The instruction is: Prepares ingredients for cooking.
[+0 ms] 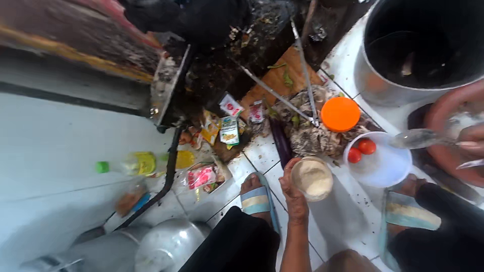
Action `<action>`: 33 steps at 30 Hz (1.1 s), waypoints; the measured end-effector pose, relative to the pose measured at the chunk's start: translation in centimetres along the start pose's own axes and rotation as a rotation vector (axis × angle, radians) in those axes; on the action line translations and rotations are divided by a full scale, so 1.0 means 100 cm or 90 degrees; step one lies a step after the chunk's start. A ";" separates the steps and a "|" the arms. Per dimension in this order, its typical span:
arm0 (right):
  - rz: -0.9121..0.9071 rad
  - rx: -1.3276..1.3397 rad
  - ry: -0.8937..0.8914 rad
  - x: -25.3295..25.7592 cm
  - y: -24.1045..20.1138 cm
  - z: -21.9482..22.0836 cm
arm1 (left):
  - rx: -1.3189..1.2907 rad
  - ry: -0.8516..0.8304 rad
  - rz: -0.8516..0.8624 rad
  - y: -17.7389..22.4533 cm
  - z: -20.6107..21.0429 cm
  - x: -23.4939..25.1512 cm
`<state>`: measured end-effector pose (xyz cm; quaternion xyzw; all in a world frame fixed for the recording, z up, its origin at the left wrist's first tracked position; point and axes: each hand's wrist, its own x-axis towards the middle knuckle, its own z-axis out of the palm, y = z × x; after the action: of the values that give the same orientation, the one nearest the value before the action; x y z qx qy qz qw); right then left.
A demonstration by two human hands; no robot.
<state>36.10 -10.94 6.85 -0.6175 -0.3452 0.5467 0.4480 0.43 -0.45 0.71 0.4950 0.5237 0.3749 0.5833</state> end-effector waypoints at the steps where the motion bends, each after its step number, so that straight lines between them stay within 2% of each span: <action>1: -0.056 -0.103 -0.013 0.008 -0.023 0.023 | -0.012 -0.026 -0.008 0.001 -0.002 0.000; 3: -0.103 -0.340 -0.024 0.018 -0.068 0.070 | -0.021 -0.071 -0.009 0.001 -0.006 0.001; 4: -0.159 -0.436 -0.039 0.022 -0.074 0.087 | -0.030 -0.092 -0.007 0.000 -0.009 0.001; 6: -0.354 -0.609 -0.036 0.035 -0.064 0.118 | -0.050 -0.111 -0.009 -0.001 -0.012 0.000; 8: -0.491 -0.677 -0.036 0.047 -0.048 0.147 | -0.061 -0.106 -0.017 -0.001 -0.012 0.000; 11: -0.619 -0.729 -0.079 0.059 -0.021 0.184 | -0.082 -0.092 -0.017 -0.002 -0.009 -0.001; 15: -0.709 -0.804 -0.109 0.070 0.010 0.204 | -0.090 -0.058 -0.032 0.001 -0.003 -0.001; 18: -0.713 -0.864 -0.091 0.069 0.012 0.209 | -0.094 -0.031 -0.041 0.002 0.000 0.000; 21: -0.694 -0.817 -0.110 0.067 0.006 0.201 | -0.084 0.019 -0.054 -0.001 0.003 0.002; 24: -0.643 -0.659 -0.028 0.069 -0.013 0.188 | -0.078 0.032 -0.043 -0.002 0.002 0.002; 26: -0.507 -0.648 0.020 0.076 -0.038 0.179 | -0.082 0.027 -0.038 -0.002 0.000 0.002; 28: -0.299 -0.704 0.010 0.093 -0.060 0.171 | -0.078 0.029 -0.040 0.000 0.000 0.003; 30: -0.331 -0.764 0.071 0.130 -0.031 0.156 | -0.070 0.033 -0.046 0.003 0.000 0.003; 31: -0.285 -0.771 0.056 0.138 -0.027 0.153 | -0.067 0.029 -0.048 0.004 0.001 0.002; 32: -0.151 -0.801 -0.009 0.136 -0.044 0.155 | -0.066 0.021 -0.045 0.004 0.001 0.002; 33: 0.123 -0.856 -0.171 0.137 -0.083 0.163 | -0.067 0.012 -0.036 0.002 0.000 0.002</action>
<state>22.81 7.46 9.58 -0.7158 -0.6053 0.3233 -0.1291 0.45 -0.18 0.87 0.4451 0.5227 0.3895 0.6140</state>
